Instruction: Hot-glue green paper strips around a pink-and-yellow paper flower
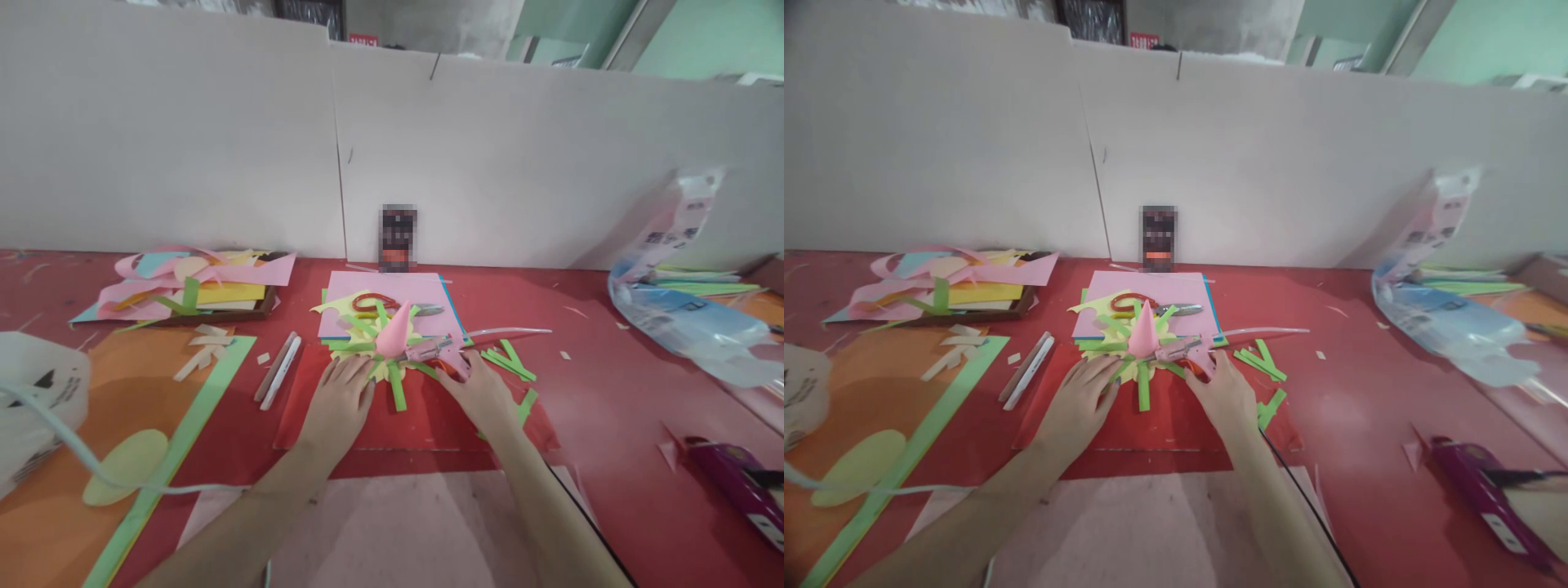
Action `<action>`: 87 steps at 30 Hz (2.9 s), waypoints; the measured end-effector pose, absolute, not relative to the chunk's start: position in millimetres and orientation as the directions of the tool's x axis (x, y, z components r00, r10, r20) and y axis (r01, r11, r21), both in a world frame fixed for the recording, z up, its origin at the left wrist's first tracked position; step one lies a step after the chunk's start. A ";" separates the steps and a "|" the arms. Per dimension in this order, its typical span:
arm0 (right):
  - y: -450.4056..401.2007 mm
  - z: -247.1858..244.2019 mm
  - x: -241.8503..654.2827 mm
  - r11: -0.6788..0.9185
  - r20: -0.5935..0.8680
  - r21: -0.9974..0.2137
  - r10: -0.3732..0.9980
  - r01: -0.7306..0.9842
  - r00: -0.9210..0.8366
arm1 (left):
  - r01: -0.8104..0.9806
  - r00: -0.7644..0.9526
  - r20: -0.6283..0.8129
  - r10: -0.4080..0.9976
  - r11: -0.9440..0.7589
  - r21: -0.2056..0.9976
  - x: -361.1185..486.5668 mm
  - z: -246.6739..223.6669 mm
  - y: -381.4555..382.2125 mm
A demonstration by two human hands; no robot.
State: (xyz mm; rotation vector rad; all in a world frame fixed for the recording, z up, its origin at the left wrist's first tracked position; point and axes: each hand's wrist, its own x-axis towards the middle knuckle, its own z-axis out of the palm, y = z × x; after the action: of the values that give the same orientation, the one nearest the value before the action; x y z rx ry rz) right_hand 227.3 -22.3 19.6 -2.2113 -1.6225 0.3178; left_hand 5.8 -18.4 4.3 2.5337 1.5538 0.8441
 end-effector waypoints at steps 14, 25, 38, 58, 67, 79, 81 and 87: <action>-22.7 21.2 227.8 -0.276 0.022 -0.456 0.947 0.846 0.321 | 0.894 0.374 0.312 0.873 -0.429 0.127 10.2 2.2 -29.8; -22.8 23.2 225.4 -0.280 0.025 -0.437 0.946 0.855 0.323 | 0.915 0.384 0.244 0.891 -0.403 0.029 11.9 4.5 -31.8; -23.0 22.9 226.4 -0.279 0.026 -0.435 0.946 0.856 0.322 | 0.900 0.375 0.224 0.899 -0.411 0.143 10.8 5.3 -32.5; -22.9 23.9 229.2 -0.289 0.001 -0.463 0.945 0.838 0.326 | 0.839 0.255 0.307 0.917 -0.367 0.401 4.1 2.6 -17.0; -22.7 25.7 236.9 -0.295 -0.002 -0.485 0.942 0.823 0.336 | 0.844 0.285 0.284 0.916 -0.380 0.378 4.0 7.0 -19.7; -21.5 27.4 238.1 -0.307 -0.021 -0.450 0.942 0.838 0.334 | 0.780 0.338 0.380 0.861 -0.482 0.398 5.1 7.6 -22.0; -21.9 28.0 236.9 -0.312 -0.027 -0.434 0.942 0.845 0.334 | 0.748 0.428 0.345 0.835 -0.541 0.383 7.2 7.2 -24.1; -23.0 27.6 229.8 -0.333 -0.038 -0.403 0.937 0.852 0.348 | 0.702 0.573 0.274 0.772 -0.635 0.322 9.4 5.5 -25.6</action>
State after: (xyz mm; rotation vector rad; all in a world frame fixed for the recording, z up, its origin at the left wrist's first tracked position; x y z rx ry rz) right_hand 229.8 -23.0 27.6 -2.3034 -1.5875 0.3805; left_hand 9.4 -25.6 5.5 2.6250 1.2426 0.5878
